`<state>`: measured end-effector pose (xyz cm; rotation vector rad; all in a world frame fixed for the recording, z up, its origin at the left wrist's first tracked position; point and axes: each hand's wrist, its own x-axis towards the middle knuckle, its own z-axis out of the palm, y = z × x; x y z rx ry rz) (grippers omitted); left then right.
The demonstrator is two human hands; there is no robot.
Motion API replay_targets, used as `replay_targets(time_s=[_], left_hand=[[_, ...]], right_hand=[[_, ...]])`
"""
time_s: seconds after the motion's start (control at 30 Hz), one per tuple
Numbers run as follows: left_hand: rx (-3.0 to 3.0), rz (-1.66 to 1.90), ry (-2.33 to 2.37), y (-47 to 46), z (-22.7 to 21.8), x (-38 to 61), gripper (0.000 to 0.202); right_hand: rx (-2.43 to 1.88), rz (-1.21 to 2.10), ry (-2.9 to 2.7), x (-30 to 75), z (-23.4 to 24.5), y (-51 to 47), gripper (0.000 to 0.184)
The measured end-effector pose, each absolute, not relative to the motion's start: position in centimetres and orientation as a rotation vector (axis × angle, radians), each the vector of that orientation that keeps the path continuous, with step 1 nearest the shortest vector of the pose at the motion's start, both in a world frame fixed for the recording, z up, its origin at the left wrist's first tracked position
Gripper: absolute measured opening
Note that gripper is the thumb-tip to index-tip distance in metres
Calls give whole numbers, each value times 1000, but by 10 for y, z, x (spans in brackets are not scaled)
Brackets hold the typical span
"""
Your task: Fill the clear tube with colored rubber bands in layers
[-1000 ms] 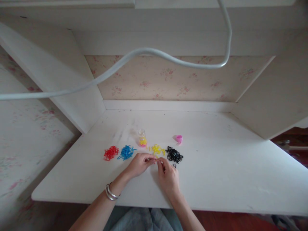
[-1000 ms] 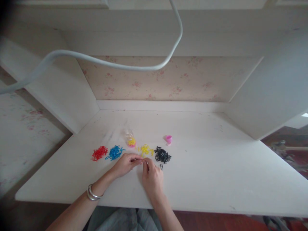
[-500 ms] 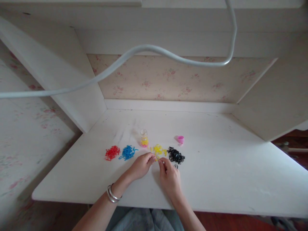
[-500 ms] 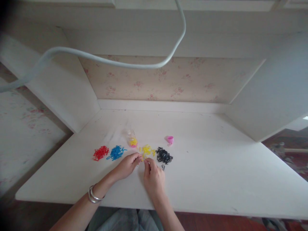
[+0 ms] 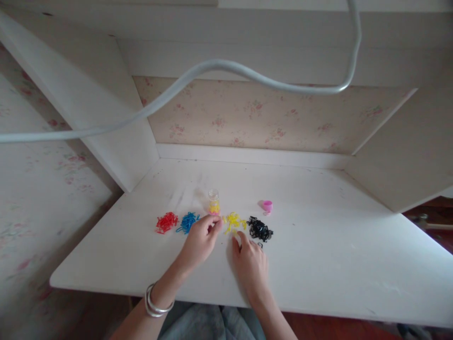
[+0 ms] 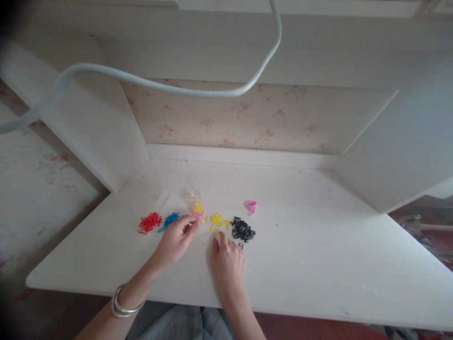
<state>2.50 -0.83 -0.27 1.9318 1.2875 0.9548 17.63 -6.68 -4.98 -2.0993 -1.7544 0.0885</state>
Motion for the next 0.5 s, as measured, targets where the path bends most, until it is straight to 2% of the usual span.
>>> replay_targets(time_s=[0.23,0.5], left_hand=[[2105,1123,1541,36,46,3,24],[2380,1142,1569,51,49,8,19]], right_hand=[[-2140,91,-1809,179,-55,-63,24],[-2127,132,-1788,182,-55,-63,26]])
